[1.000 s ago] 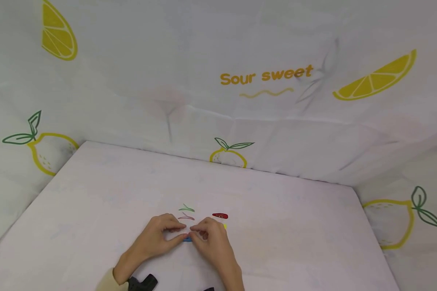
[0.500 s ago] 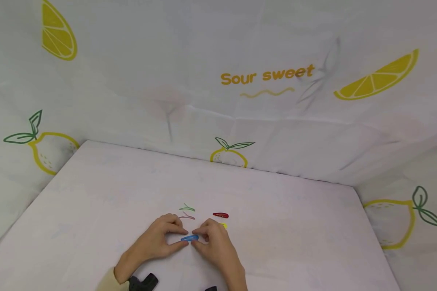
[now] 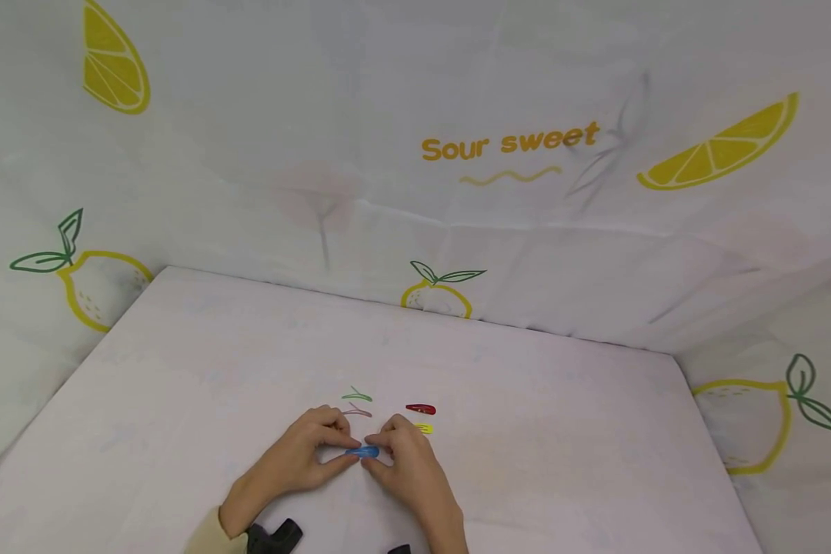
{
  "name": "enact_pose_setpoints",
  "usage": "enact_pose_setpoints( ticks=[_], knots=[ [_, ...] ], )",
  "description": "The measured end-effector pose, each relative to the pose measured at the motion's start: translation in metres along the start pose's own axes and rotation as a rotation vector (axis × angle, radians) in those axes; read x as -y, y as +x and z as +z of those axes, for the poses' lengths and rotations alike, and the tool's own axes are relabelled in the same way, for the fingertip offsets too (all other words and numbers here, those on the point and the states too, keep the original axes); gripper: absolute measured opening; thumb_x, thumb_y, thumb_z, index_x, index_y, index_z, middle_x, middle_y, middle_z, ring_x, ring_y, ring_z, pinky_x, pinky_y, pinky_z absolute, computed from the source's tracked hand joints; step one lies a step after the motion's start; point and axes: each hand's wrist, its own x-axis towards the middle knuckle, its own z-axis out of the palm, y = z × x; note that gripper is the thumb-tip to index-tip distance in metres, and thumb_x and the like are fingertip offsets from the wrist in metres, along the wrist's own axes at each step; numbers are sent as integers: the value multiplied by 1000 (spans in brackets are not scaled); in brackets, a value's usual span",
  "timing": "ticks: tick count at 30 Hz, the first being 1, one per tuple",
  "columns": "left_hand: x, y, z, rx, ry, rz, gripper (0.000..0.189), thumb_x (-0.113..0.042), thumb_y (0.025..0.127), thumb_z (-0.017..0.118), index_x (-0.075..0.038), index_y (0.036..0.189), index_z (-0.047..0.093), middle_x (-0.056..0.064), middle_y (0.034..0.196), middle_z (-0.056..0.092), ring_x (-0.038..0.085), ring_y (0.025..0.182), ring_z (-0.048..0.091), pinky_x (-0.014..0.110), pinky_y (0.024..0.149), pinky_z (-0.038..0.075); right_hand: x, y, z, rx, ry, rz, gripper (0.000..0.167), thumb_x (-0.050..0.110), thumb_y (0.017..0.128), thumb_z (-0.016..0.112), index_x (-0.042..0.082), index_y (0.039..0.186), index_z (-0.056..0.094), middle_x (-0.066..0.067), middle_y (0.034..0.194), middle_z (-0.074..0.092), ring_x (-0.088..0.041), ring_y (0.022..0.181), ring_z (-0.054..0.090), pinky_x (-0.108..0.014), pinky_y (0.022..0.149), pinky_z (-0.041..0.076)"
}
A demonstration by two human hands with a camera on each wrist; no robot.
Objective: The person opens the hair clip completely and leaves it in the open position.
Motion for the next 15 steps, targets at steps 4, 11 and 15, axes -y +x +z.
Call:
enact_pose_setpoints(
  ticks=[4, 11, 15],
  knots=[
    [0, 0, 0, 13, 7, -6, 10, -17, 79, 87, -17, 89, 84, -11, 83, 66, 0, 76, 51, 14, 71, 40, 1, -1, 1, -18, 0, -12, 28, 14, 84, 84, 3, 108, 80, 4, 89, 60, -3, 78, 46, -18, 68, 41],
    [1, 1, 0, 21, 0, 2, 11, -17, 81, 86, -15, 91, 84, -10, 85, 68, 0, 77, 54, 14, 72, 43, 0, 0, 2, -34, 3, -20, 21, 13, 85, 82, 3, 104, 81, 5, 87, 61, -3, 77, 45, -17, 67, 42],
    [0, 2, -1, 17, -13, 4, 12, -16, 82, 85, -13, 93, 84, -9, 85, 69, 1, 78, 55, 16, 73, 45, -2, 1, 3, -53, -12, -46, 16, 13, 86, 82, 5, 100, 82, 5, 85, 62, -1, 74, 47, -16, 66, 44]
  ],
)
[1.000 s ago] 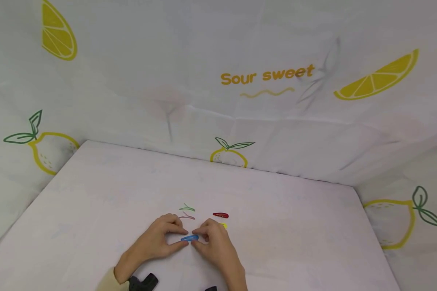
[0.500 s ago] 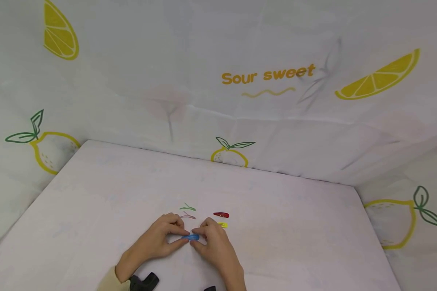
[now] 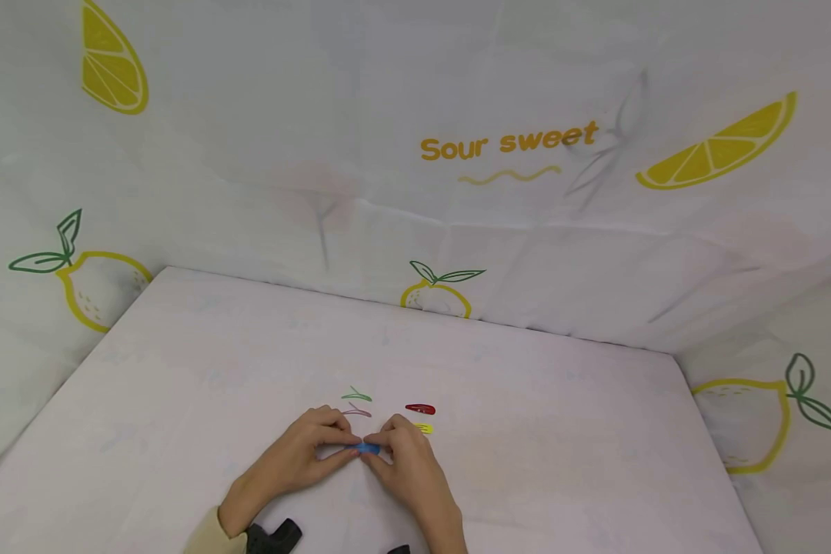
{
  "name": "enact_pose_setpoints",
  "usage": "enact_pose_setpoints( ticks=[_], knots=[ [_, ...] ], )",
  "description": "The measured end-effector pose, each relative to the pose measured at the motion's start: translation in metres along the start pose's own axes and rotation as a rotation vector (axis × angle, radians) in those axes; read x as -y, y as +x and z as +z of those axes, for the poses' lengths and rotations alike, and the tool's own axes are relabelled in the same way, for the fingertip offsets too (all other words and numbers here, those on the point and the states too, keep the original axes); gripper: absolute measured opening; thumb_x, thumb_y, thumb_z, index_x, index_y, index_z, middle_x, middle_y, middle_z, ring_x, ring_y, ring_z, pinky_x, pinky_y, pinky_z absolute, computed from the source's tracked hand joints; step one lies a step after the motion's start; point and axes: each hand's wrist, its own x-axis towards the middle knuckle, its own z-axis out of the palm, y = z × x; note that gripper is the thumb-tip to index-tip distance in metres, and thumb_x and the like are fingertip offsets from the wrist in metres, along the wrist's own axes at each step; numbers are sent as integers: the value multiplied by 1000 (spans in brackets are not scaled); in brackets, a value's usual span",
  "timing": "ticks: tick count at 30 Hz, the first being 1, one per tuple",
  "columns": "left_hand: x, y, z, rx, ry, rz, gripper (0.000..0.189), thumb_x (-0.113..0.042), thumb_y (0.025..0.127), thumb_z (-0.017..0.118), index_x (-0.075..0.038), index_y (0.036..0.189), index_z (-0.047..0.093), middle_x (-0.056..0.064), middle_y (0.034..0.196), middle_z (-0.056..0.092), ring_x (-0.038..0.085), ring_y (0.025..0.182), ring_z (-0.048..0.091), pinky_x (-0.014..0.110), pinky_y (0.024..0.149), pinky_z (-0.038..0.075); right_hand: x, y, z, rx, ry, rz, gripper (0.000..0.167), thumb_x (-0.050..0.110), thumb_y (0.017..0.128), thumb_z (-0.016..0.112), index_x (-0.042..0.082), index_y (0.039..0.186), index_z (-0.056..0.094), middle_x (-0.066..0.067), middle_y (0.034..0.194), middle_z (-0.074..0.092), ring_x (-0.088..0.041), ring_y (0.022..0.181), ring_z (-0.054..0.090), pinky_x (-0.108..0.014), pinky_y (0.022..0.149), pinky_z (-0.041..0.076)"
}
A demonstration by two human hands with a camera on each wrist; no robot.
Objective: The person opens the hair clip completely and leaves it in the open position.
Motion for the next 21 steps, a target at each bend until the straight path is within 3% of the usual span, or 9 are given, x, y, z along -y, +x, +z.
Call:
enact_pose_setpoints(
  ticks=[10, 21],
  knots=[
    [-1, 4, -4, -32, -166, -31, 19, -7, 84, 82, -8, 103, 80, -1, 89, 80, 7, 79, 69, 18, 74, 53, -1, 4, 0, -57, 31, -44, 15, 8, 85, 81, 3, 98, 82, 0, 78, 73, 5, 68, 55, -18, 63, 53],
    [0, 10, -8, -69, -157, -56, 18, -11, 84, 83, -9, 102, 81, -4, 86, 79, 1, 75, 66, 13, 71, 52, 1, 9, 0, -148, 41, -93, 14, 6, 84, 82, 1, 97, 82, -1, 75, 72, 2, 65, 60, -18, 61, 54]
  ],
)
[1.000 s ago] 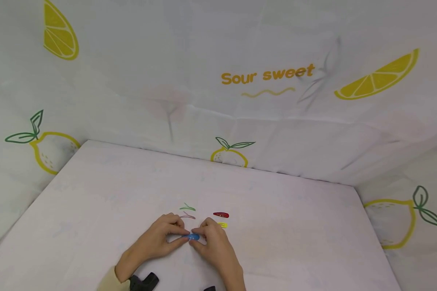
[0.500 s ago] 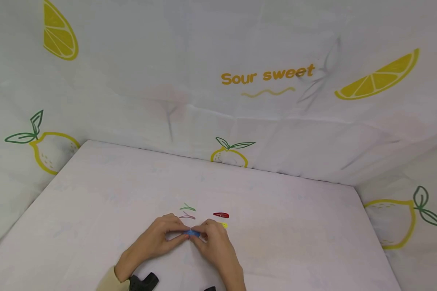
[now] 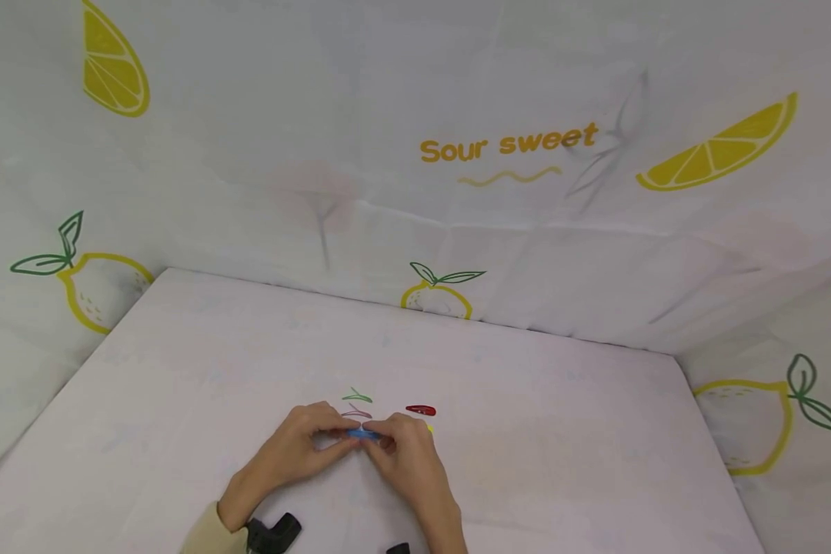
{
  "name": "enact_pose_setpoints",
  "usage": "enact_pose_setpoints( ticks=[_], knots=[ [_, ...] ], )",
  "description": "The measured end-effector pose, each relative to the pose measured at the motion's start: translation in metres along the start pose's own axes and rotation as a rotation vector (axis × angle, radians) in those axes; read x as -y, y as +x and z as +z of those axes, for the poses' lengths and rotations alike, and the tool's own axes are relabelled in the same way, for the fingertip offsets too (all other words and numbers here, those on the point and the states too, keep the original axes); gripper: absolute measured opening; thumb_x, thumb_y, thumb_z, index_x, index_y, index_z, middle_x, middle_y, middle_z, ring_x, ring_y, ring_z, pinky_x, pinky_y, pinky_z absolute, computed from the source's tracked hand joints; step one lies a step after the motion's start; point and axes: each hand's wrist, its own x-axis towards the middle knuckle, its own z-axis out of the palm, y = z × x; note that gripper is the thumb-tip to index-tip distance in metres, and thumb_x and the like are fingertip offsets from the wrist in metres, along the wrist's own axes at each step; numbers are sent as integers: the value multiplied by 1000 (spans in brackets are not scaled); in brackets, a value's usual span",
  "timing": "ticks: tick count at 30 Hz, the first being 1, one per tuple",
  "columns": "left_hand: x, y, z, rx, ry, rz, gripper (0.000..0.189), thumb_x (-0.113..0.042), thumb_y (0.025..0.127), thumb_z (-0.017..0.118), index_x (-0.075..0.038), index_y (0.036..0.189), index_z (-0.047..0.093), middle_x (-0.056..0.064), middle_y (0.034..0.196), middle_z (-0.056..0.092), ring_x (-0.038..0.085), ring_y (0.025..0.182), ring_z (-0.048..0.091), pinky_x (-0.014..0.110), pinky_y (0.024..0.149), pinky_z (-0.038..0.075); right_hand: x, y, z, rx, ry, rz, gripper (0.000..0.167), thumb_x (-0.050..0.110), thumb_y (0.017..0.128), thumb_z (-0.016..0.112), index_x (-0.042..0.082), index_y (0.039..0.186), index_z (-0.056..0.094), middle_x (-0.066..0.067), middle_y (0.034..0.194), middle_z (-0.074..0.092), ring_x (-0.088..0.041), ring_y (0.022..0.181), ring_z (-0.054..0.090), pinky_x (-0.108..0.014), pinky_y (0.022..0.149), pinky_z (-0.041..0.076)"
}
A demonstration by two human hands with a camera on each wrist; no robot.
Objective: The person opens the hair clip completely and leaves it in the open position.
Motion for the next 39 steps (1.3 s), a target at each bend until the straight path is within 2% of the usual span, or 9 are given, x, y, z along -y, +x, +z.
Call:
enact_pose_setpoints(
  ticks=[5, 12, 18, 23, 29, 39],
  knots=[
    [0, 2, -1, -13, 11, -9, 18, -8, 83, 83, -8, 101, 81, -1, 88, 80, 2, 74, 65, 13, 69, 52, -1, 0, 1, -26, 2, -22, 16, 4, 82, 83, 2, 97, 82, 1, 73, 70, 2, 65, 60, -17, 61, 54],
    [1, 3, -3, -30, 4, -22, 15, -4, 83, 83, -7, 98, 82, 1, 86, 80, 2, 71, 66, 14, 65, 53, -3, 0, 3, -60, 58, -32, 18, 3, 82, 83, 6, 100, 82, -1, 79, 75, -2, 67, 66, -17, 60, 55],
    [1, 4, -3, -62, 34, -17, 15, -4, 81, 84, -8, 96, 82, -1, 83, 79, 2, 68, 64, 14, 64, 52, -4, 2, 5, -105, 118, -50, 11, 2, 84, 80, 7, 93, 82, -1, 80, 77, 0, 69, 66, -19, 60, 57],
    [1, 5, -4, -89, 60, -6, 15, -4, 81, 84, -10, 95, 82, -2, 81, 78, 4, 66, 64, 14, 63, 51, -5, 3, 8, -150, 126, -90, 12, -4, 81, 81, 5, 88, 81, -2, 77, 77, -2, 67, 66, -19, 59, 57],
    [0, 4, -4, -105, 88, -11, 12, -3, 79, 84, -10, 88, 82, -4, 76, 76, 4, 65, 63, 14, 61, 50, -5, 5, 14, -206, 80, -106, 17, -10, 75, 80, 6, 81, 80, 0, 73, 74, -1, 65, 64, -20, 59, 56],
    [0, 4, -3, -133, 137, 4, 11, -4, 77, 85, -12, 83, 82, -4, 73, 76, 2, 62, 61, 12, 58, 46, 0, 6, 21, -270, -20, -111, 17, -10, 69, 78, 6, 74, 79, 0, 66, 70, 3, 61, 56, -13, 57, 50]
  ],
)
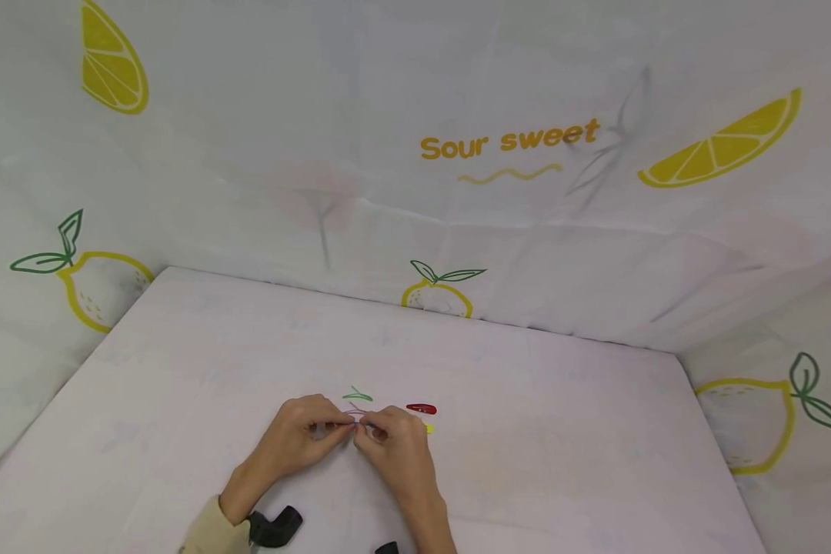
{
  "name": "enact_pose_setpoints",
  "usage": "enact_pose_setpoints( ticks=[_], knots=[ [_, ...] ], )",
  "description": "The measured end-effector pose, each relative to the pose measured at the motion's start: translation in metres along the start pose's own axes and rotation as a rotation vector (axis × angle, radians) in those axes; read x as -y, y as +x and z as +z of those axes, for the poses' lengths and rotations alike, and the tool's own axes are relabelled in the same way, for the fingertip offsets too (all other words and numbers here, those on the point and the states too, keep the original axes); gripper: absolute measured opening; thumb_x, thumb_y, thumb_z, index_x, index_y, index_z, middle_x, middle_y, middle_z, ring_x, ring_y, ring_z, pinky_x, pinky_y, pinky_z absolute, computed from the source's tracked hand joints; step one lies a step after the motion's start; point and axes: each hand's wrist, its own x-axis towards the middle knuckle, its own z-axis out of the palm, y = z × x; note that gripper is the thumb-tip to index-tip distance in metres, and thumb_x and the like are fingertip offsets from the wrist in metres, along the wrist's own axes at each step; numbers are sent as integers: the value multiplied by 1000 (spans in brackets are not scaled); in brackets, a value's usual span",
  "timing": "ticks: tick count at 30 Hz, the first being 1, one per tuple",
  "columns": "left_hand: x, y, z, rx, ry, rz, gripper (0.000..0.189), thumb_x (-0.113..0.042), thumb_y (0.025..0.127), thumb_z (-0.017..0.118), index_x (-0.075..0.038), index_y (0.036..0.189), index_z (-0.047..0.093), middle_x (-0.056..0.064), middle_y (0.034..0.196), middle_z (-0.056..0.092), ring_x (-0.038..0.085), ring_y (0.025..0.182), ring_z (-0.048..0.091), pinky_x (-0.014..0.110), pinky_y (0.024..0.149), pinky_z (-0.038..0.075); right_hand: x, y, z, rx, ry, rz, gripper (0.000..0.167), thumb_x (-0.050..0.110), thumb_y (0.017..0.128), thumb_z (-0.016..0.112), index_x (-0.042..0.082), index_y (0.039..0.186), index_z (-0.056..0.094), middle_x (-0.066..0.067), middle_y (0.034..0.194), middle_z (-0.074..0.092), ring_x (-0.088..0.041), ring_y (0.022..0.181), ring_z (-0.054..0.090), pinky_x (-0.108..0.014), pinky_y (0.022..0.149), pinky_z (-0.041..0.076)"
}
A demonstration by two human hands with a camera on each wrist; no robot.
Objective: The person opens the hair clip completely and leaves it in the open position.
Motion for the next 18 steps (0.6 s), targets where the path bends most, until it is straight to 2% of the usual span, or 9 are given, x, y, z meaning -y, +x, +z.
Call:
enact_pose_setpoints(
  ticks=[10, 18],
  knots=[
    [-1, 1, 1, -8, 6, 13, 10, -3, 76, 85, -10, 81, 82, -2, 74, 77, 1, 60, 59, 10, 56, 45, 2, -1, 2, -28, -26, -10, 19, -10, 67, 76, 9, 70, 77, 2, 63, 66, 4, 60, 53, -8, 57, 46],
    [-1, 0, 2, -13, -9, 4, 11, -1, 75, 85, -9, 81, 82, -1, 72, 77, 3, 57, 57, 11, 54, 44, 4, 0, 2, -16, -30, 28, 18, -10, 69, 77, 8, 70, 77, 1, 64, 66, 5, 60, 53, -9, 56, 45]
  ],
)
